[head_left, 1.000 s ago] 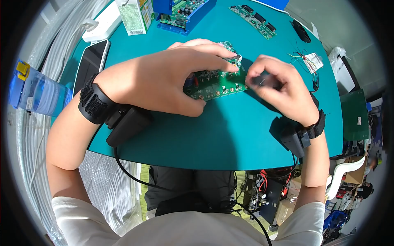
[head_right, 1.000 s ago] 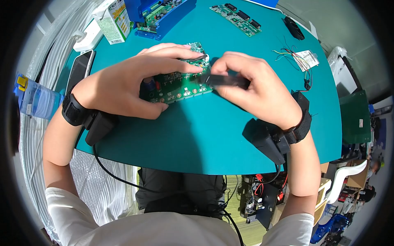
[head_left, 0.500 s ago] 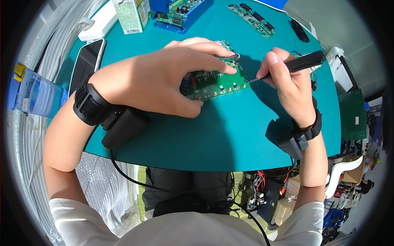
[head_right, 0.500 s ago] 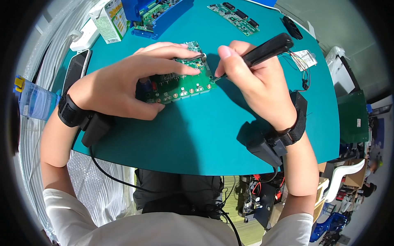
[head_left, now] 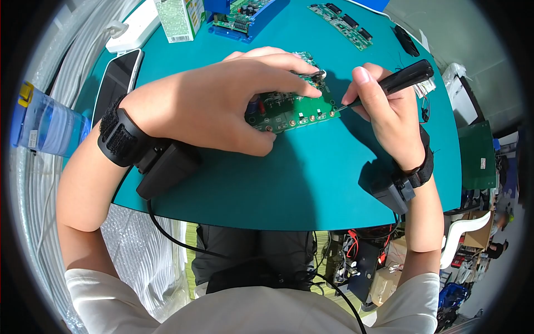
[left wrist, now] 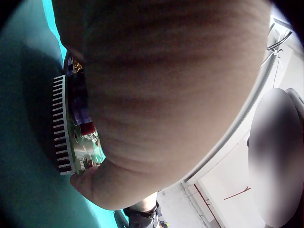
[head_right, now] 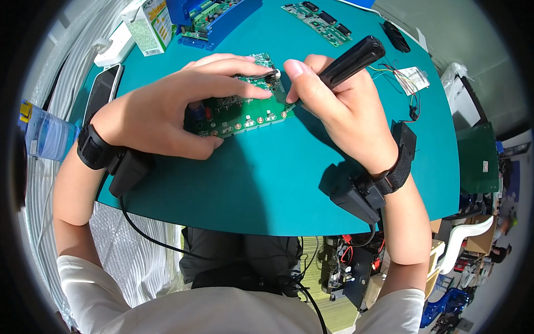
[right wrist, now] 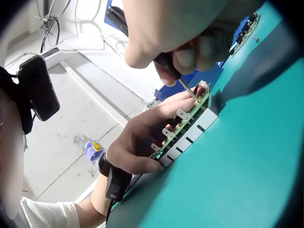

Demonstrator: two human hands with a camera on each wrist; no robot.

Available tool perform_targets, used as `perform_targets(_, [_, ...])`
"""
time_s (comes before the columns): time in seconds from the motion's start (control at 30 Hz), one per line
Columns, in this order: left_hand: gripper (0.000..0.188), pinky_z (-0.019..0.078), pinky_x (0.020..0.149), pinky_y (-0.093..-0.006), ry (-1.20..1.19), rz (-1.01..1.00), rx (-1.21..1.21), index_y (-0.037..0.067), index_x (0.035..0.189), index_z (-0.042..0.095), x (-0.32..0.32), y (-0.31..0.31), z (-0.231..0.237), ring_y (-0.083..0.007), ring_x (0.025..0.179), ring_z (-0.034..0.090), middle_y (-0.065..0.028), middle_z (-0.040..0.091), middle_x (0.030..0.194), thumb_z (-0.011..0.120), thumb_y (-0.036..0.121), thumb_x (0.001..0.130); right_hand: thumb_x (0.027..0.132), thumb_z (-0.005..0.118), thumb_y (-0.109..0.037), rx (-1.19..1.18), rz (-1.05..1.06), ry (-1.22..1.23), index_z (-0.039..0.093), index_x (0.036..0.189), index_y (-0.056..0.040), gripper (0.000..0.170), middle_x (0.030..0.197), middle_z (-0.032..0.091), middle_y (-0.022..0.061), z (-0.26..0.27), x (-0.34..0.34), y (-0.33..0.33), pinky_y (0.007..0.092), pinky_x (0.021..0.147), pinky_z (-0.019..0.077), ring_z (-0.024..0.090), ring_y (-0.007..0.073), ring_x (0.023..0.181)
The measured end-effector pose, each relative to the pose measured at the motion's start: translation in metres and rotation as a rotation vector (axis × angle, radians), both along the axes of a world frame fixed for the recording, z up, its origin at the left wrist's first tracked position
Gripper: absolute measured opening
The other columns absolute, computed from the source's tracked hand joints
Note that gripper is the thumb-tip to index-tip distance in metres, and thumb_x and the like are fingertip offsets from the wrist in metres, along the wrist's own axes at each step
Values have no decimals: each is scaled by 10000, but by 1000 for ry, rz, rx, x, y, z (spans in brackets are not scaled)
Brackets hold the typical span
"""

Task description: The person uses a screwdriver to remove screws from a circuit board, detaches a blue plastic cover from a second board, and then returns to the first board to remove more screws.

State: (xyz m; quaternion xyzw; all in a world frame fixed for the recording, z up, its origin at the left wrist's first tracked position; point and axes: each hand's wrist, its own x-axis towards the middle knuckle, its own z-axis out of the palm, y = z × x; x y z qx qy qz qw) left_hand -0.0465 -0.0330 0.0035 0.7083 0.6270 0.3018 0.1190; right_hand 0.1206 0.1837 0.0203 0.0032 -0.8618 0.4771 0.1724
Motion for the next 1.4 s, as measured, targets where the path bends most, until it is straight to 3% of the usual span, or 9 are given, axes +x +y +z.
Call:
perform_targets(0.2, [728,283,1231,-479,27,15,-10,136,1436,598,1,-1,0,-359,1496,344,-173,436,1573,715,76,721,1055,606,-298,-2,-3,-24,669,777,-25,395,658,542,-31,0,-1,-1,240,572,360,443,44,624])
perform_targets(0.47, [724,285,1230,-475,1,38,-26,145,1440,599,1,-3,-1,-361,1503,333,-183,430,1572,718,74,729,1056,592,-365,-36,-55,-76,655,760,-22,457,586,433,-56,1,-5,-6,243,507,269,366,31,537])
perform_targets(1.0, [714,299,1221,-463,-7,2,1,127,1438,596,0,-1,0,-363,1499,337,-188,424,1569,718,65,737,1081,526,-414,48,-21,-117,622,824,-27,474,653,503,-28,3,-5,-3,250,548,342,445,57,592])
perform_targets(1.1, [712,302,1219,-461,-10,-15,8,123,1437,594,0,0,0,-364,1498,339,-187,424,1570,718,67,738,1103,476,-363,129,91,-102,616,901,-19,423,762,548,0,2,-5,3,255,629,394,496,74,693])
perform_targets(1.17, [711,304,1217,-461,-18,-21,4,120,1437,593,0,0,0,-365,1498,339,-187,425,1570,718,68,738,1111,452,-285,227,140,56,615,1032,-3,335,874,589,30,-5,-8,7,260,738,440,540,95,813])
perform_targets(1.2, [707,307,1214,-462,-18,-12,0,115,1434,593,0,-1,0,-364,1495,343,-187,428,1568,717,65,741,1111,452,-285,226,140,55,615,1032,-3,335,874,589,30,-5,-7,5,260,738,440,540,95,813])
perform_targets(1.27, [702,309,1212,-463,-18,-3,-5,110,1432,592,1,-2,1,-364,1492,348,-186,431,1566,716,63,743,1107,447,-238,114,163,-2,572,1235,-20,282,821,505,-13,-4,-6,-1,233,677,354,435,68,746])
perform_targets(1.3, [693,313,1209,-463,-16,-11,-8,100,1424,593,0,-2,2,-364,1488,354,-186,435,1562,718,56,743,1107,447,-238,114,163,-2,572,1235,-20,282,821,505,-13,-6,-9,-5,233,677,354,435,68,746])
perform_targets(1.4, [676,322,1203,-464,-22,-15,10,81,1406,594,-1,-2,-3,-364,1480,365,-186,441,1556,722,44,743,1086,502,-189,-69,236,184,480,1408,6,377,812,522,-13,-21,-18,-10,215,644,340,422,50,708])
